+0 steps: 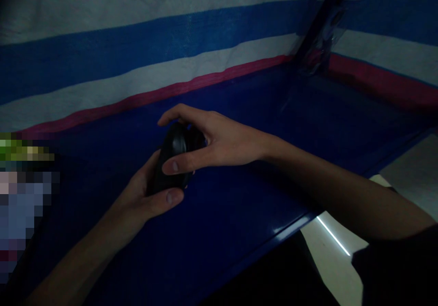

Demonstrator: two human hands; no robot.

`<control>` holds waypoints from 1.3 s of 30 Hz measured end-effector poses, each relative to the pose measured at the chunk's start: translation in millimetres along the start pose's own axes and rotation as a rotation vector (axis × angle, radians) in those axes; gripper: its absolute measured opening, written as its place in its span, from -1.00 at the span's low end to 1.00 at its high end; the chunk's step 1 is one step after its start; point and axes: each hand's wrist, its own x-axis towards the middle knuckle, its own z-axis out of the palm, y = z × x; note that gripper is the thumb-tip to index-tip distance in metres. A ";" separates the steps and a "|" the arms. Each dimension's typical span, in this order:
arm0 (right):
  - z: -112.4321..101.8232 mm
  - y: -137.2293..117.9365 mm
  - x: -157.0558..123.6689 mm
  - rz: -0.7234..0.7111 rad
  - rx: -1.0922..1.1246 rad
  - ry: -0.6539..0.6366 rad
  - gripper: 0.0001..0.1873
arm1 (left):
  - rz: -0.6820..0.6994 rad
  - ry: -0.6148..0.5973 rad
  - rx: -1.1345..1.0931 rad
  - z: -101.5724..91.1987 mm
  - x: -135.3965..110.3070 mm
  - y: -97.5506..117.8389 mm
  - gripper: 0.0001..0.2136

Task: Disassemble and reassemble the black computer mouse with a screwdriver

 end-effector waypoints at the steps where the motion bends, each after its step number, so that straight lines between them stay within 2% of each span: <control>1: 1.6 0.5 0.2 0.006 0.009 -0.002 -0.37 | 0.003 0.037 0.007 0.3 0.2 -0.2 -0.49; 4: 3.9 3.1 0.2 -0.006 -0.022 -0.002 -0.35 | 0.005 0.119 -0.044 0.9 1.2 -1.7 -0.57; 7: 4.7 7.8 -0.1 -0.104 -0.155 0.021 -0.27 | -0.008 0.155 -0.164 1.5 2.5 -3.5 -0.58; 11: 9.3 14.3 -0.7 -0.280 -0.392 -0.023 -0.07 | -0.004 0.170 -0.295 1.8 4.4 -5.3 -0.60; 16: 16.8 16.5 -2.1 -0.374 -0.618 -0.043 -0.03 | 0.001 0.162 -0.344 3.3 5.8 -6.1 -0.60; 22: 22.2 19.7 -1.7 -0.443 -0.649 -0.008 -0.08 | -0.019 0.210 -0.375 5.8 6.3 -3.0 -0.60; 26: 21.8 20.4 -1.4 -0.485 -0.651 -0.007 -0.14 | -0.074 0.155 -0.389 4.4 5.3 -0.5 -0.58; 30: 18.7 15.2 -2.9 -0.504 -0.688 -0.074 -0.29 | -0.136 0.108 -0.430 4.0 4.2 1.5 -0.60; 35: 13.2 8.9 -3.7 -0.536 -0.760 -0.091 -0.43 | -0.190 0.296 -0.439 5.5 6.9 4.0 -0.66; 37: 11.2 8.2 -3.0 -0.497 -0.791 -0.086 -0.41 | -0.182 0.312 -0.429 5.1 7.8 4.7 -0.63; 39: 9.7 8.4 -2.0 -0.414 -0.799 -0.075 -0.33 | -0.100 0.313 -0.396 3.7 7.8 4.1 -0.61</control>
